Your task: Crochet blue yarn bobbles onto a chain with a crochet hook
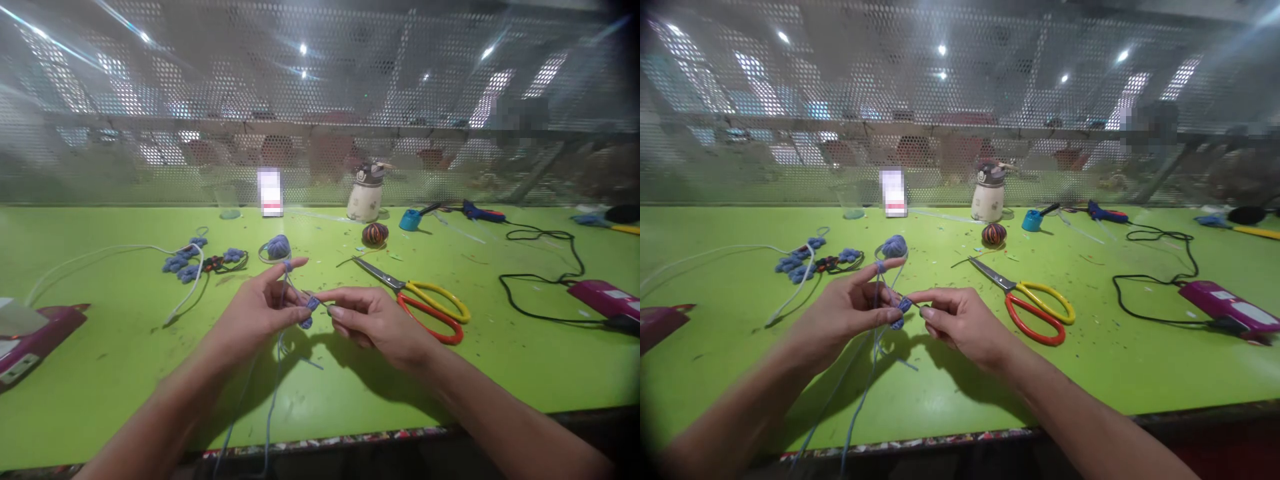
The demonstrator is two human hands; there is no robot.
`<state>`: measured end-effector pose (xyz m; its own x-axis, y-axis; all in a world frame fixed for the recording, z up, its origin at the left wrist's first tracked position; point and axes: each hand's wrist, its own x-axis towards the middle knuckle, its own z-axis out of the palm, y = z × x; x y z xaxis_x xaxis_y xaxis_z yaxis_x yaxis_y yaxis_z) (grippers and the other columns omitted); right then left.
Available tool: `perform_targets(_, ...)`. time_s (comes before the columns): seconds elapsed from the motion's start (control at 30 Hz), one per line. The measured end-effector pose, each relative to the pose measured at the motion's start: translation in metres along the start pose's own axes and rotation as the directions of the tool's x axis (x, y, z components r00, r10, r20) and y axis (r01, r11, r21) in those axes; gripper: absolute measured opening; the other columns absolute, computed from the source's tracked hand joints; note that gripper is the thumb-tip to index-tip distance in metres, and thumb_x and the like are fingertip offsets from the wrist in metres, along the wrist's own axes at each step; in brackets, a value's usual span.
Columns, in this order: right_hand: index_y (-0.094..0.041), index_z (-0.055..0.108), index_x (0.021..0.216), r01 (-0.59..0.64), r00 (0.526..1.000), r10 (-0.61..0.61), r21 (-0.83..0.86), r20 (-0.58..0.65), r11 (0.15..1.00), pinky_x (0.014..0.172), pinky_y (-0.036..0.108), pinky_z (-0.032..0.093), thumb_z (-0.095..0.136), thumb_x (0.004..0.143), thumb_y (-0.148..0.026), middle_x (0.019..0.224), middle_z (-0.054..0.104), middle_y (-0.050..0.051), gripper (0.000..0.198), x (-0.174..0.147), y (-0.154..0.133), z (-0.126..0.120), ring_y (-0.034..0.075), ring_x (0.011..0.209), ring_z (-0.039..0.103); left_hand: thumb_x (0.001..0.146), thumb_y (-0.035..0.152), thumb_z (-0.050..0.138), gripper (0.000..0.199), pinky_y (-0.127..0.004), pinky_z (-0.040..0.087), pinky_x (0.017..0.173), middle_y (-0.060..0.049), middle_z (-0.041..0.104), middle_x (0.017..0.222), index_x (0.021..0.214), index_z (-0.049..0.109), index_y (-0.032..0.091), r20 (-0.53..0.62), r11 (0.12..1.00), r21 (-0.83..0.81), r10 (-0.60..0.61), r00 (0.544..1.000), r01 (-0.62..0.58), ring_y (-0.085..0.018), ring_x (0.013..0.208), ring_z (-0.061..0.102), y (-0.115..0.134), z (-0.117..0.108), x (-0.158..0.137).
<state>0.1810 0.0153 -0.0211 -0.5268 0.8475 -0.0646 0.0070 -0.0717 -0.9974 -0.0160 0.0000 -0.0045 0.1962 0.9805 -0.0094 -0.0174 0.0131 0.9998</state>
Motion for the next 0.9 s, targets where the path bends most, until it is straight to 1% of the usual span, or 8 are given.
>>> perform_targets(0.17,-0.011,0.068,0.117,-0.024,1.000,0.025,-0.009,0.011,1.000,0.040,0.020,0.018,0.063,0.084,-0.025,0.053,0.047,-0.006,0.037,0.000,0.000,0.000,0.004,0.041,0.029,0.071,0.014,0.076,0.095,-0.029,0.045,0.067,0.004,0.065,0.066,0.150,0.025,0.024,0.025,0.999,0.047,0.019,1.000,-0.020,-0.014,0.064,0.059,-0.004,-0.003,0.002)
perform_targets(0.47,-0.011,0.069,0.117,-0.072,0.995,0.075,-0.040,0.063,0.997,0.041,0.021,0.020,0.062,0.085,-0.019,0.054,0.050,-0.005,0.034,-0.001,-0.005,-0.004,0.004,0.041,0.032,0.070,0.017,0.074,0.099,-0.031,0.045,0.065,0.004,0.062,0.067,0.152,0.019,0.025,0.073,0.994,0.107,-0.017,0.997,0.009,-0.016,0.064,0.057,-0.002,0.000,-0.001)
perform_targets(0.57,-0.011,0.070,0.116,-0.097,0.993,0.101,-0.057,0.066,0.994,0.040,0.020,0.020,0.061,0.085,-0.015,0.053,0.050,-0.005,0.032,0.001,-0.006,-0.003,0.004,0.041,0.032,0.073,0.017,0.069,0.093,-0.031,0.044,0.064,0.005,0.058,0.065,0.152,0.021,0.026,0.054,0.973,0.231,0.000,0.999,-0.012,-0.018,0.064,0.057,-0.001,0.003,-0.002)
perform_targets(0.63,-0.011,0.071,0.114,-0.112,0.993,0.114,-0.043,0.043,0.993,0.040,0.020,0.019,0.062,0.084,-0.014,0.050,0.049,-0.005,0.031,0.002,-0.004,-0.002,0.004,0.040,0.032,0.076,0.016,0.065,0.087,-0.032,0.043,0.064,0.005,0.058,0.064,0.152,0.024,0.028,0.025,0.910,0.411,0.053,0.998,-0.058,-0.019,0.063,0.057,-0.004,0.006,-0.002)
perform_targets(0.73,-0.010,0.070,0.113,-0.128,0.991,0.130,0.056,-0.032,0.990,0.039,0.020,0.018,0.064,0.082,-0.016,0.048,0.049,-0.006,0.031,0.005,0.002,0.003,0.004,0.038,0.031,0.081,0.013,0.058,0.076,-0.033,0.043,0.068,0.002,0.063,0.070,0.150,0.031,0.030,-0.034,0.726,0.674,0.217,0.976,-0.137,-0.020,0.065,0.058,-0.011,0.012,-0.003)
perform_targets(0.77,-0.010,0.070,0.112,-0.121,0.990,0.127,0.102,-0.053,0.987,0.039,0.019,0.018,0.065,0.081,-0.017,0.048,0.049,-0.006,0.032,0.006,0.004,0.004,0.004,0.037,0.031,0.083,0.013,0.056,0.072,-0.033,0.043,0.068,0.000,0.065,0.074,0.148,0.034,0.030,-0.045,0.661,0.731,0.292,0.955,-0.168,-0.020,0.067,0.058,-0.015,0.014,-0.004)
perform_targets(0.83,-0.010,0.069,0.111,-0.083,0.993,0.099,0.199,-0.070,0.977,0.038,0.019,0.018,0.066,0.080,-0.019,0.050,0.051,-0.006,0.032,0.007,0.007,0.008,0.004,0.037,0.032,0.086,0.013,0.053,0.061,-0.034,0.043,0.069,-0.004,0.067,0.080,0.144,0.043,0.029,-0.043,0.538,0.808,0.463,0.885,-0.242,-0.022,0.072,0.060,-0.021,0.018,-0.008)
perform_targets(0.9,-0.012,0.068,0.109,-0.030,0.997,0.048,0.297,-0.054,0.954,0.037,0.018,0.019,0.068,0.081,-0.021,0.053,0.053,-0.005,0.030,0.006,0.008,0.011,0.003,0.036,0.032,0.088,0.014,0.053,0.052,-0.036,0.044,0.075,-0.006,0.070,0.087,0.137,0.053,0.030,-0.051,0.480,0.823,0.596,0.801,-0.305,-0.023,0.079,0.062,-0.024,0.021,-0.012)
